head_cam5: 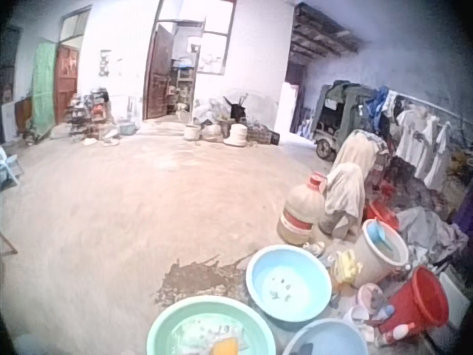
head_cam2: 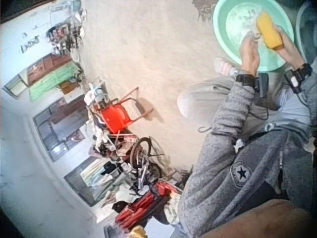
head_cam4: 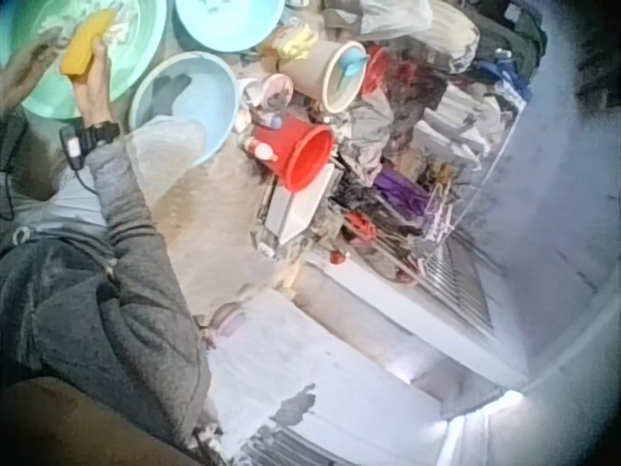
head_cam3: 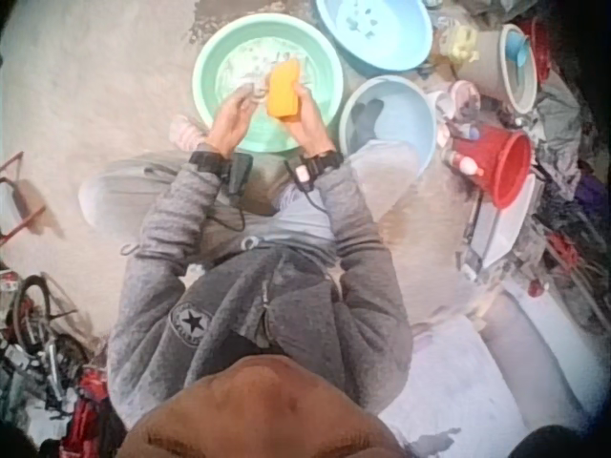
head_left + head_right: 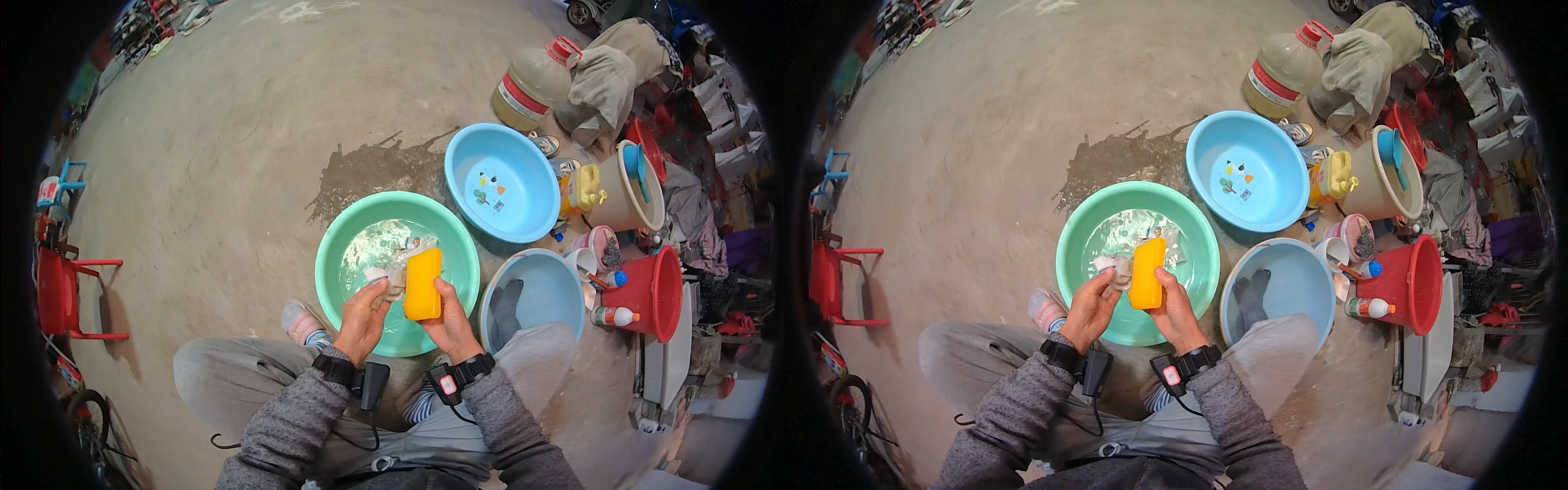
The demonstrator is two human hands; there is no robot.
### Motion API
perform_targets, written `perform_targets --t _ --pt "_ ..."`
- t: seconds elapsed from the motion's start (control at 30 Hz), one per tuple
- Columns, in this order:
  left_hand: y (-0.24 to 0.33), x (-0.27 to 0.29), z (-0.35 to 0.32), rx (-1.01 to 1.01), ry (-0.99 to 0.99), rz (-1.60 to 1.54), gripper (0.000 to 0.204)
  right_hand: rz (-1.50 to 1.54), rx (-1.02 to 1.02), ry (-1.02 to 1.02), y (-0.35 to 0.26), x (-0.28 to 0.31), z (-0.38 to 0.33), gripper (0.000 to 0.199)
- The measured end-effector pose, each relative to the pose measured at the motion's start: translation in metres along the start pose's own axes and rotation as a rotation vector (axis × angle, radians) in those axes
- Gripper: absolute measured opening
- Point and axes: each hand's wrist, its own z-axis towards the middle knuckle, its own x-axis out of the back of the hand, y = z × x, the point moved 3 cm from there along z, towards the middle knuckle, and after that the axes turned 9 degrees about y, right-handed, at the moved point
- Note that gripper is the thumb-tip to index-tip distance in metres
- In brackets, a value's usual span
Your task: The person sits on the floor and washes a small piece of cloth in a green basin using a yellow sponge. They scrub the cloth repeatedly, rinse it in the water, and wring it out.
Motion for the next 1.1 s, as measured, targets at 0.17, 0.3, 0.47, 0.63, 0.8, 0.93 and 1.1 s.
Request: perform_targets --t 0.17,0.3,0.47,0.63,0.8,0.93,1.1 --pt "-0.002 -0.005 -0.007 0.013 -0.040 0.002 0.025 -0.005 -0.003 0.039 0.001 -0.013 -0.009 0.040" --pt "0.007 0.001 -0.008 -0.131 0.036 0.107 0.025 -0.114 0.013 0.118 0.003 -0.013 -0.018 0.040" --pt "0.013 0.002 -0.017 -0.251 0.094 0.298 0.024 -0.241 -0.028 0.194 0.001 -0.009 -0.033 0.041" --pt "0.013 -0.007 -0.036 -0.237 0.067 0.417 0.023 -0.274 -0.058 0.186 -0.004 -0.016 -0.040 0.043" --pt "0.013 -0.002 -0.037 -0.119 0.045 0.604 0.029 -0.234 -0.062 0.178 -0.005 -0.017 -0.040 0.044" --pt "0.015 0.003 -0.029 -0.128 -0.011 0.457 0.028 -0.206 -0.085 0.105 0.002 -0.009 -0.037 0.046" --pt "0.022 0.000 -0.029 -0.185 0.003 0.346 0.027 -0.133 0.005 0.132 0.007 0.007 -0.036 0.049"
